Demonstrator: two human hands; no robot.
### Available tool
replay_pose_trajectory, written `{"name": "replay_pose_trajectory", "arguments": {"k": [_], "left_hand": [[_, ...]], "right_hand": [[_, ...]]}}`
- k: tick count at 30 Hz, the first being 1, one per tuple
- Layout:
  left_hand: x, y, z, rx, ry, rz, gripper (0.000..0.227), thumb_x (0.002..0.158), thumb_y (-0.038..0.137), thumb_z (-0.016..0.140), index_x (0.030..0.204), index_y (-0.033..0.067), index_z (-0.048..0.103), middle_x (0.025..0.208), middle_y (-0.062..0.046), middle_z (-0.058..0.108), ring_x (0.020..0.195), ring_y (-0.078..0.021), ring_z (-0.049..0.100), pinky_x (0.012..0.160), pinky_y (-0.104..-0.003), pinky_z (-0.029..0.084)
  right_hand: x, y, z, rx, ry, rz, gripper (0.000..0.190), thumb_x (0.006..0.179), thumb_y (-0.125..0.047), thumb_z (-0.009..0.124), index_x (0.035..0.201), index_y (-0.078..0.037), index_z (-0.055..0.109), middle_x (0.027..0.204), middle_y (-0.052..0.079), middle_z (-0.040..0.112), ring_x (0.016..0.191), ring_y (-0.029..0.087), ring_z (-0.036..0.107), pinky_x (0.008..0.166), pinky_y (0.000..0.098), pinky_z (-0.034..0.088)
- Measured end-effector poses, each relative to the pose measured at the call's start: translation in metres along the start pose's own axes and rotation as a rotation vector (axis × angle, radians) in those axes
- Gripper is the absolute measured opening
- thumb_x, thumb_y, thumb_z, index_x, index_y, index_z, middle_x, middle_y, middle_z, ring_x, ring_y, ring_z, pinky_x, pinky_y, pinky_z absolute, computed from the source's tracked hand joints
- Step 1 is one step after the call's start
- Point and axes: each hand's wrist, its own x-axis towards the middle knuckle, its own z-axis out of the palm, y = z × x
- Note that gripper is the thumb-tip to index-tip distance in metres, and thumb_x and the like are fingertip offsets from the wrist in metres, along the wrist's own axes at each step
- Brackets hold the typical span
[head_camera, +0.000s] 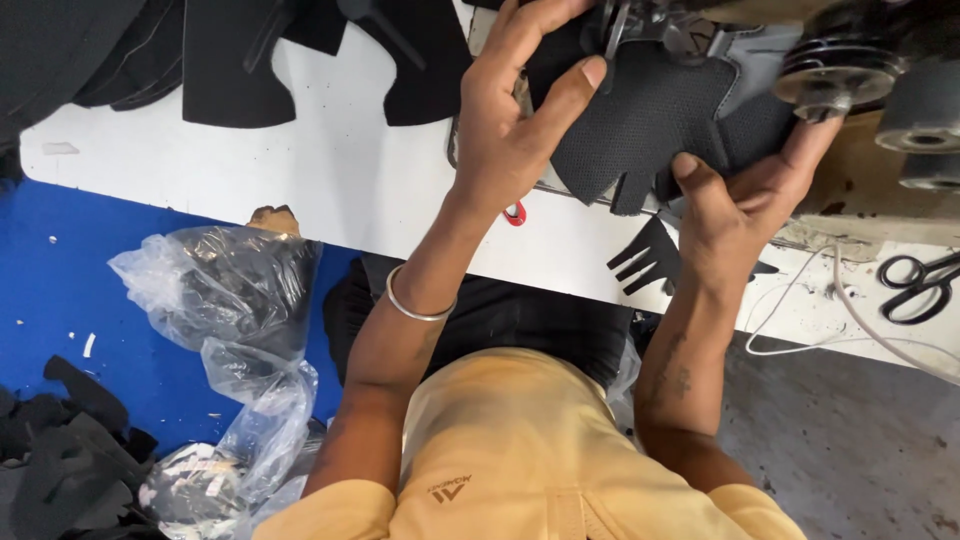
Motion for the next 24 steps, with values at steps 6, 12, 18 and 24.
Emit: {"name": "replay_pose_trajectory", "arguments": {"k": [6,12,18,24], "left_hand": [[0.003,0.001,-0.003,-0.071,-0.046,-0.018,0.032,0.108,0.015,0.074,0.135,0.0051,0.063,0.134,-0.007,0.068,0.129,-0.017,0.065,0.112,-0.03,0.047],[0.003,-0.009,-0.005,-0.062,-0.067,0.031,0.034,0.108,0.016,0.075,0.138,0.0057,0.065,0.132,-0.006,0.069,0.128,-0.0165,0.065,0.116,-0.03,0.05],[0.004,-0.004,-0.003,-0.062,-0.034,0.036,0.03,0.105,0.015,0.075,0.133,0.0058,0.069,0.126,-0.007,0.072,0.124,-0.0167,0.066,0.115,-0.031,0.05],[0.001,-0.003,-0.002,-0.048,-0.039,0.004,0.03,0.103,0.013,0.077,0.131,0.005,0.067,0.129,-0.006,0.071,0.127,-0.0167,0.065,0.114,-0.031,0.046]], "right_hand": [[0.001,-0.006,0.003,-0.066,-0.01,-0.028,0.104,0.081,0.02,0.078,0.168,-0.006,0.026,0.161,0.007,0.036,0.152,0.019,0.034,0.13,0.0253,0.02],[-0.005,0.012,-0.01,0.055,0.039,0.055,0.104,0.081,0.018,0.078,0.168,-0.003,0.025,0.161,0.009,0.038,0.151,0.021,0.035,0.13,0.0275,0.023],[0.001,-0.002,-0.004,-0.089,0.007,-0.016,0.105,0.075,0.021,0.073,0.167,-0.004,0.029,0.157,0.005,0.041,0.149,0.018,0.036,0.129,0.0238,0.019],[0.004,0.0,-0.004,-0.002,0.029,0.023,0.094,0.076,0.018,0.069,0.163,-0.001,0.037,0.148,0.005,0.048,0.143,0.019,0.042,0.126,0.0239,0.024]]}}
